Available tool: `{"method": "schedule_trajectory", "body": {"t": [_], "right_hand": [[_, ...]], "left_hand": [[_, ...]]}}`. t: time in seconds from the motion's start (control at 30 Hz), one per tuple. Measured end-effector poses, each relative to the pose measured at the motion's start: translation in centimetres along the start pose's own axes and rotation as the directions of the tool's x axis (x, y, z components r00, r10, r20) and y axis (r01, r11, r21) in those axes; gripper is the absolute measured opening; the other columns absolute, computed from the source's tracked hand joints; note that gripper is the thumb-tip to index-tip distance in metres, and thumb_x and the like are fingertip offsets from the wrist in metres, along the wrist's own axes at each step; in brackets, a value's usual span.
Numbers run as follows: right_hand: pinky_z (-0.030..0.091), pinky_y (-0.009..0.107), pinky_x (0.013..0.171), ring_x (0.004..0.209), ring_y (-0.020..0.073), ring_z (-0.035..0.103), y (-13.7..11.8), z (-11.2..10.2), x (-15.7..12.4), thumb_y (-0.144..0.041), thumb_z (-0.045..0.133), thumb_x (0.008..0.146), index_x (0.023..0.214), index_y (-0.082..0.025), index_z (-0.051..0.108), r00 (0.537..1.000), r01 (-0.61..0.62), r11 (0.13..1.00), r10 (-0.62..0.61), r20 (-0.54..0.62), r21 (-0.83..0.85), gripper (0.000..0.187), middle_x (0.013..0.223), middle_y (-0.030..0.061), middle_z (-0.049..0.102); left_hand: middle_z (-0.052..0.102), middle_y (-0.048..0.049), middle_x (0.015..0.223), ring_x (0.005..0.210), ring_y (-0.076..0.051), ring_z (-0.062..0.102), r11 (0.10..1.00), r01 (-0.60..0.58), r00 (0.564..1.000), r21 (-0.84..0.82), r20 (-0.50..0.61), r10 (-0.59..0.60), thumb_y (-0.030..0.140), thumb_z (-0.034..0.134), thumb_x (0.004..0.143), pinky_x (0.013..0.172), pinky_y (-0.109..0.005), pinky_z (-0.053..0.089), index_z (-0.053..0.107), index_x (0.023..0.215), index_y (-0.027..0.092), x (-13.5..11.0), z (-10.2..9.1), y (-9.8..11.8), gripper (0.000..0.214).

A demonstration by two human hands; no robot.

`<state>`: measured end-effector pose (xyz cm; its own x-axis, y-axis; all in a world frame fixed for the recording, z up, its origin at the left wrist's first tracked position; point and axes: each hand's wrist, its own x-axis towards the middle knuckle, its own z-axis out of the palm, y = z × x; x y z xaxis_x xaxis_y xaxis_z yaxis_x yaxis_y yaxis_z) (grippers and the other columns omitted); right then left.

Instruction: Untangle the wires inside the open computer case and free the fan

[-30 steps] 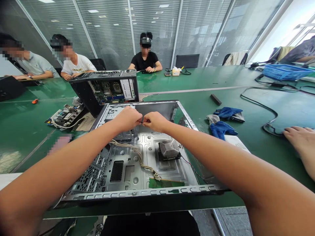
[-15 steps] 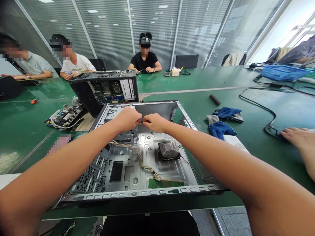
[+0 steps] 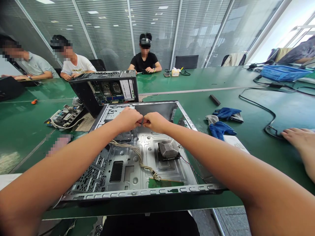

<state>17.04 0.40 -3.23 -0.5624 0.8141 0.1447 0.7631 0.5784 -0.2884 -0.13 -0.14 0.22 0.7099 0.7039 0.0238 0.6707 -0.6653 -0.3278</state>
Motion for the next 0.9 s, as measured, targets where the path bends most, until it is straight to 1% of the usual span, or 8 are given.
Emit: {"method": "schedule_trajectory", "body": {"t": [0.1,0.17,0.23,0.37,0.47,0.57,0.7,0.9], "right_hand": [[0.035,0.025,0.064,0.07,0.0141,0.054,0.1,-0.1,-0.1,-0.027,0.058,0.081,0.084,-0.018,0.066,0.999,-0.01,0.999,0.011,0.032,-0.042,0.013,0.078,0.002,0.065],[0.035,0.026,0.066,0.076,0.0161,0.056,0.1,-0.1,-0.3,-0.032,0.056,0.083,0.09,-0.018,0.067,0.998,0.001,0.995,0.005,0.06,-0.104,0.019,0.083,0.0044,0.066],[0.036,0.027,0.066,0.08,0.0182,0.058,0.0,-0.2,-0.5,-0.037,0.051,0.086,0.091,-0.02,0.067,0.994,-0.012,0.985,0.03,0.103,-0.171,0.024,0.085,0.0063,0.066],[0.035,0.028,0.06,0.075,0.0194,0.06,-0.2,-0.4,-0.9,-0.043,0.046,0.088,0.086,-0.023,0.068,0.964,-0.179,0.956,0.218,0.154,-0.234,0.03,0.084,0.0061,0.068],[0.034,0.028,0.058,0.074,0.0201,0.06,-0.2,-0.4,-1.1,-0.046,0.048,0.085,0.084,-0.023,0.068,0.946,-0.251,0.937,0.291,0.144,-0.242,0.031,0.083,0.007,0.069],[0.035,0.028,0.058,0.073,0.0198,0.061,0.0,-0.3,-1.0,-0.046,0.05,0.084,0.083,-0.022,0.069,0.94,-0.271,0.933,0.309,0.142,-0.238,0.03,0.081,0.0075,0.069],[0.036,0.028,0.061,0.074,0.0189,0.061,0.3,-0.1,-0.7,-0.041,0.052,0.084,0.084,-0.022,0.069,0.944,-0.263,0.941,0.297,0.143,-0.213,0.025,0.083,0.0067,0.07],[0.037,0.026,0.059,0.074,0.0181,0.062,0.6,-0.1,-0.5,-0.036,0.052,0.085,0.081,-0.02,0.068,0.949,-0.258,0.955,0.279,0.145,-0.147,0.022,0.079,0.0058,0.071]], "left_hand": [[0.071,-0.0053,0.09,0.091,-0.022,0.062,1.0,0.009,1.0,-0.02,-0.013,-0.009,0.026,0.059,0.084,0.079,-0.036,0.036,0.065,0.085,0.019,0.0,0.0,0.0,0.01],[0.071,-0.0054,0.09,0.091,-0.022,0.062,1.0,0.015,1.0,-0.019,-0.019,-0.016,0.026,0.058,0.085,0.08,-0.036,0.035,0.065,0.085,0.019,0.0,0.0,0.0,0.011],[0.071,-0.0062,0.091,0.091,-0.023,0.061,1.0,0.025,1.0,-0.004,-0.014,-0.025,0.028,0.057,0.085,0.079,-0.036,0.035,0.066,0.086,0.019,0.0,0.0,0.1,0.012],[0.071,-0.0074,0.092,0.091,-0.023,0.061,0.999,0.041,0.999,0.021,-0.008,-0.041,0.028,0.056,0.085,0.078,-0.036,0.035,0.066,0.087,0.019,0.1,0.0,0.3,0.014],[0.071,-0.0075,0.092,0.09,-0.023,0.061,0.999,0.048,0.999,0.026,-0.016,-0.047,0.028,0.055,0.086,0.078,-0.036,0.035,0.066,0.086,0.019,0.0,-0.1,0.5,0.014],[0.071,-0.0077,0.092,0.09,-0.023,0.061,0.998,0.05,0.999,0.026,-0.011,-0.05,0.029,0.055,0.086,0.078,-0.037,0.035,0.066,0.086,0.019,0.0,-0.1,0.6,0.015],[0.071,-0.0079,0.092,0.09,-0.024,0.06,0.998,0.054,0.998,0.01,-0.016,-0.054,0.035,0.056,0.086,0.079,-0.038,0.035,0.066,0.086,0.019,0.0,-0.1,0.7,0.019],[0.071,-0.0079,0.092,0.09,-0.023,0.06,0.999,0.042,0.998,0.017,-0.04,-0.041,0.037,0.05,0.09,0.078,-0.037,0.034,0.066,0.087,0.019,0.0,0.2,0.7,0.024]]}}
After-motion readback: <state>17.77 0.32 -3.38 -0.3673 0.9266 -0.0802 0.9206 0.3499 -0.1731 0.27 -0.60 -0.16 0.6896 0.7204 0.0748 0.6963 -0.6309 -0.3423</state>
